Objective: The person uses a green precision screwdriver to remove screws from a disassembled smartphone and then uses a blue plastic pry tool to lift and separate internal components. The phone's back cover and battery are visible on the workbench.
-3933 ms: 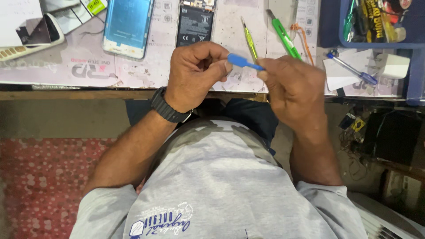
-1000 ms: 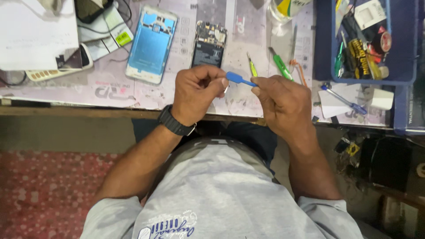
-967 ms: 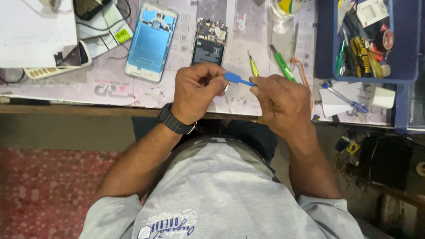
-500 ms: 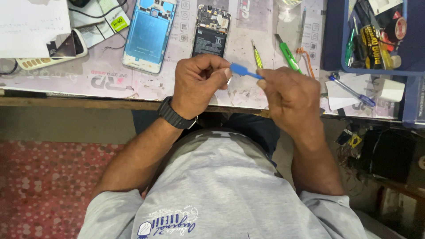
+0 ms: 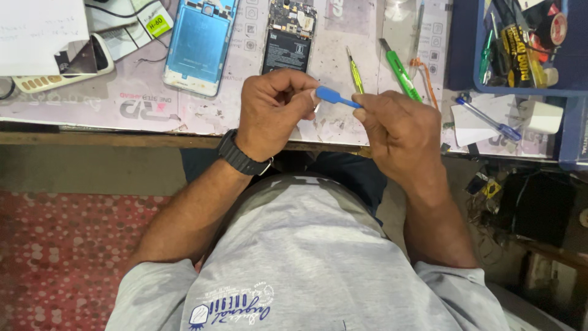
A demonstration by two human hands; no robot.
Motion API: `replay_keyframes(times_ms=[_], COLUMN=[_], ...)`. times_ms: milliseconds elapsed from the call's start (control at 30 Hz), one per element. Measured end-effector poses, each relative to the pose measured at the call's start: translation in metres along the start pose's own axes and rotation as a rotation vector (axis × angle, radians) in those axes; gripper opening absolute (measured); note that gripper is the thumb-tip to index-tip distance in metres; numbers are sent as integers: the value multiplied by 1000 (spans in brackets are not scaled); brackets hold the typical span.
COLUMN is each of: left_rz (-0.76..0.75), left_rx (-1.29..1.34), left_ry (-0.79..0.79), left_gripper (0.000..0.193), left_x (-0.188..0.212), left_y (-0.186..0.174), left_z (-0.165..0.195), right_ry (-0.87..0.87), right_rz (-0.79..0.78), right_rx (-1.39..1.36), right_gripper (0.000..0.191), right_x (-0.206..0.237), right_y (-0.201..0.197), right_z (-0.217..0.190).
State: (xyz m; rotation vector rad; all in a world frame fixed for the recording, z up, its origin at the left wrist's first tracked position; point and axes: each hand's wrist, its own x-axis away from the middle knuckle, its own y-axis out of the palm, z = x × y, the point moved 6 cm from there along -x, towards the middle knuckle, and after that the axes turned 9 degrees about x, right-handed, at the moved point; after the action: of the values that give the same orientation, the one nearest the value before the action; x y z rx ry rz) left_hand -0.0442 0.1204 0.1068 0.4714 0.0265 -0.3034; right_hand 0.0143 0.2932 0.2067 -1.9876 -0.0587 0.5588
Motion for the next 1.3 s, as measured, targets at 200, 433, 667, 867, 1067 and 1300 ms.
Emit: replay_keyframes(times_ms=[200,433,667,867,1067,1300], left_rz=[-1,24,26,37,39,28], left_rx=[-8,7,-29,-25,-34,-8], left_ry=[-17,-41,-48,-46,-53,-51], left_gripper=[6,6,6,7,6,6], left_x=[0,0,-3,-6,-7,-9], left_y=[3,3,3,2,1,0], left_z=[-1,-5,-9,-9,-7,-9], right_ry=[-2,17,27,33,9,-8], right_rz=[7,0,13,12,24,33], right_rx=[-13,-28,-20,-11,-15,-14], right_gripper=[16,17,16,16,17,19], right_x=[1,2,2,-1,-5,-7], right_y=[-2,-3,-3,-2,-2,0], right_z=[1,2,9,11,9,10])
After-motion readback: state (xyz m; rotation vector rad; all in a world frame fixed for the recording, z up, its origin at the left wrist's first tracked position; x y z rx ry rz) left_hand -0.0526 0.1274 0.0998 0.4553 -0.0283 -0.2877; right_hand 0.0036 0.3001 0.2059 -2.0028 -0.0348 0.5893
